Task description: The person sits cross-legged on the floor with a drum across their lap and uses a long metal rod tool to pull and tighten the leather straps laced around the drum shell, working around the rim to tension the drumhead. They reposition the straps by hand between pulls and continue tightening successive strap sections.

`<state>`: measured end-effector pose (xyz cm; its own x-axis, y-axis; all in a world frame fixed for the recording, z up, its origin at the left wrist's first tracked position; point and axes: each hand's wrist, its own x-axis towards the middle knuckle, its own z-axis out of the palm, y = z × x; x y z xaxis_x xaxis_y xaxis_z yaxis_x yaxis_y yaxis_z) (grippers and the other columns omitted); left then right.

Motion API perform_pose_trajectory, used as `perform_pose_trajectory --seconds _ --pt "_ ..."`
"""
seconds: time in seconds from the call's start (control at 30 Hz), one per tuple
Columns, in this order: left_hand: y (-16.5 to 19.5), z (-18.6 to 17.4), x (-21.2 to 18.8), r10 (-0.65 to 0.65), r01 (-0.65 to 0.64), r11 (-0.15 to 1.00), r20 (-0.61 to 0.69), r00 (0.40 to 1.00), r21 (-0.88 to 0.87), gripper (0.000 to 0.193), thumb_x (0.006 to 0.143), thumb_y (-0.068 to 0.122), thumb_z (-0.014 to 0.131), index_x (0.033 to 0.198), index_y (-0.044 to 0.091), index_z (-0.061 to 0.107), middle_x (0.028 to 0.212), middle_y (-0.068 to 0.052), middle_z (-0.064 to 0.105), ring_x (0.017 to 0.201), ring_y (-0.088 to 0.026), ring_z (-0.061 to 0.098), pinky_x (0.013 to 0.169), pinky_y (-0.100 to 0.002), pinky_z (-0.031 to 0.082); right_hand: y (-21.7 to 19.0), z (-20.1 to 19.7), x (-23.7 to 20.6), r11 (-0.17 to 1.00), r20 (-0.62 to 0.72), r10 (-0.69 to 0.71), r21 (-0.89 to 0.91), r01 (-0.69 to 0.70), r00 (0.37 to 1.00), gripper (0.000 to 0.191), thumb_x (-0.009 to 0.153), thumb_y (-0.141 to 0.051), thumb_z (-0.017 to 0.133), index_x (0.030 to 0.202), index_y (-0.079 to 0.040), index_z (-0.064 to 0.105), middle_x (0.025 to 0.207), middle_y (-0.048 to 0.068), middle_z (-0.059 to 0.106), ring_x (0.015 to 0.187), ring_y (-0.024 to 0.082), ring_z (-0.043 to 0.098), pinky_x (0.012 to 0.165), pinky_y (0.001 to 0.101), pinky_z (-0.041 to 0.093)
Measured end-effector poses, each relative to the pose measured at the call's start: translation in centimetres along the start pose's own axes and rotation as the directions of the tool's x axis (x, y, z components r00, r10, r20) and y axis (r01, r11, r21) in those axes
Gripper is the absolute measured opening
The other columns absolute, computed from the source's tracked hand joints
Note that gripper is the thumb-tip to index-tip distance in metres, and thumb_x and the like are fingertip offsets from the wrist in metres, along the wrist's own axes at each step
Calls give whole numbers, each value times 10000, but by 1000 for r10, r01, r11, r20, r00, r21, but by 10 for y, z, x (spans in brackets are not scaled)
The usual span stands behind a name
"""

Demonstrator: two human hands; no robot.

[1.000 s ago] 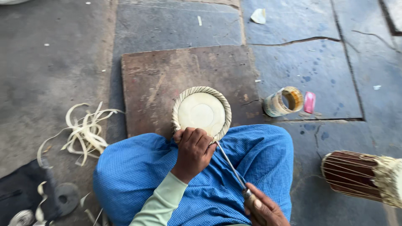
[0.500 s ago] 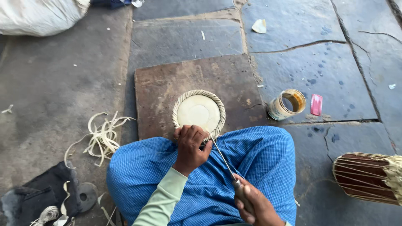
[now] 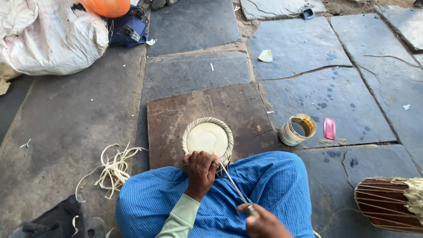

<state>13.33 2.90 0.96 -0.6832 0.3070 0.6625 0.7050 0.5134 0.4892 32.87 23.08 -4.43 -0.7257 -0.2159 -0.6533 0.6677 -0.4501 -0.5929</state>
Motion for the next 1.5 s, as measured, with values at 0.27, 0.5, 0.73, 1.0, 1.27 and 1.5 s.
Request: perform_pose_trajectory --seconds 0.27,0.5,0.73,1.0,1.27,1.5 --pt "3 3 -1 17 -10 996 -69 997 93 55 1025 231 618 1004 182 634 860 23 628 840 -213 589 875 -420 366 26 31 11 861 20 -263 -446 243 965 485 982 -210 650 1432 -127 493 655 11 495 529 98 509 481 267 403" --pt "11 8 5 -128 127 991 -45 991 -32 327 1053 147 544 1366 58 576 881 -11 644 802 -222 609 846 -419 417 10 39 -2 921 30 -304 -246 302 952 453 1004 -157 552 1435 -51 457 579 30 497 432 108 494 426 266 408" --pt "2 -8 22 -267 251 963 216 939 96 332 895 86 637 1202 189 711 1019 -47 718 854 -289 678 758 -428 515 12 30 -2 925 60 -252 -279 259 966 424 1006 -166 565 1412 -74 480 610 3 470 474 101 483 448 262 396" --pt "-18 -14 71 -140 347 922 684 716 -173 125 838 277 778 917 179 781 920 14 672 843 -187 705 784 -360 540 2 8 21 924 117 -262 -257 284 958 552 922 -245 718 1408 -61 529 707 -6 457 545 81 435 516 257 327" --pt "-15 -16 67 -66 300 929 699 712 -218 242 763 309 849 824 111 724 975 -4 601 904 -188 685 793 -375 527 2 10 19 940 11 -182 -290 177 983 530 922 -284 695 1382 -72 541 661 15 478 497 98 465 478 274 385" --pt "-36 -14 61 18 249 893 582 813 -375 124 839 185 768 928 112 721 1050 -35 575 964 -197 658 855 -346 543 2 5 6 878 182 -267 -359 317 946 485 994 -263 624 1429 -97 489 641 12 484 471 99 503 435 241 391"
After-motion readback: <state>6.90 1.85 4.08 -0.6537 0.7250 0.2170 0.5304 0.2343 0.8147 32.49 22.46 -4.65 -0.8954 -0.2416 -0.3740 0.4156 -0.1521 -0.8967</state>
